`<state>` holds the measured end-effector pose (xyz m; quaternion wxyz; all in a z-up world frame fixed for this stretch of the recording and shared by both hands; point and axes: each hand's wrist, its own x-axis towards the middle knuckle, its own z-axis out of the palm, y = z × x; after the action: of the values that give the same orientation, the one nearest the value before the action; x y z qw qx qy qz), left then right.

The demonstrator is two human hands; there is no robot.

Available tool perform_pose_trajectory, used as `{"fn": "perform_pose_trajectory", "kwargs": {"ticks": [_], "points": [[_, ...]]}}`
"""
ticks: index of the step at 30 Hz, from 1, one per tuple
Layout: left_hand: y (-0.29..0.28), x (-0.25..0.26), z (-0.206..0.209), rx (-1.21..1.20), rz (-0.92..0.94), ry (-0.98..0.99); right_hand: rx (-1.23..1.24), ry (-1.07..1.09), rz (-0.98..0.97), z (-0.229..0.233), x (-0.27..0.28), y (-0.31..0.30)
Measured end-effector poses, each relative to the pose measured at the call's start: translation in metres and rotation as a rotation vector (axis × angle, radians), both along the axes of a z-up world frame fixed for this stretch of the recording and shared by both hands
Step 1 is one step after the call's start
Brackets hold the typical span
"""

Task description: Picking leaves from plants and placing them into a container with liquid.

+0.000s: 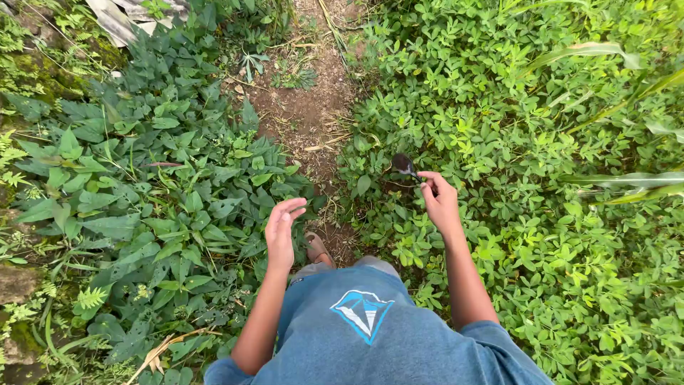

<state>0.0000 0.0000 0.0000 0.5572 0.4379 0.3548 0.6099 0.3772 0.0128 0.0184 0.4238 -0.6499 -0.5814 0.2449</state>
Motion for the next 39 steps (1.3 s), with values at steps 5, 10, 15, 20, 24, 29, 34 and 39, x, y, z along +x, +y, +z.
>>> {"fn": "perform_pose_trajectory", "kwargs": {"ticks": [5, 10, 15, 20, 24, 29, 34, 39], "points": [[0.039, -0.001, -0.003, -0.031, 0.008, 0.015, -0.041, 0.005, -0.055, 0.004, -0.002, 0.029], [0.079, 0.007, 0.000, -0.047, -0.024, 0.003, -0.066, -0.007, -0.095, -0.005, 0.006, 0.061], [0.135, 0.002, -0.001, -0.045, -0.010, 0.062, -0.100, 0.072, -0.117, -0.019, 0.007, 0.118], [0.212, -0.002, -0.012, -0.053, 0.069, 0.084, -0.028, 0.031, -0.058, -0.041, 0.014, 0.200], [0.287, 0.013, -0.023, -0.024, 0.076, 0.069, -0.075, 0.127, -0.106, -0.051, 0.021, 0.266], [0.383, 0.052, -0.015, -0.081, 0.042, 0.097, -0.035, 0.082, -0.129, -0.075, 0.037, 0.324], [0.455, 0.076, 0.004, 0.035, -0.042, 0.116, -0.085, 0.085, -0.168, -0.082, 0.044, 0.372], [0.490, 0.085, 0.004, 0.004, -0.023, 0.119, -0.059, 0.063, -0.203, -0.068, 0.053, 0.406]]}}
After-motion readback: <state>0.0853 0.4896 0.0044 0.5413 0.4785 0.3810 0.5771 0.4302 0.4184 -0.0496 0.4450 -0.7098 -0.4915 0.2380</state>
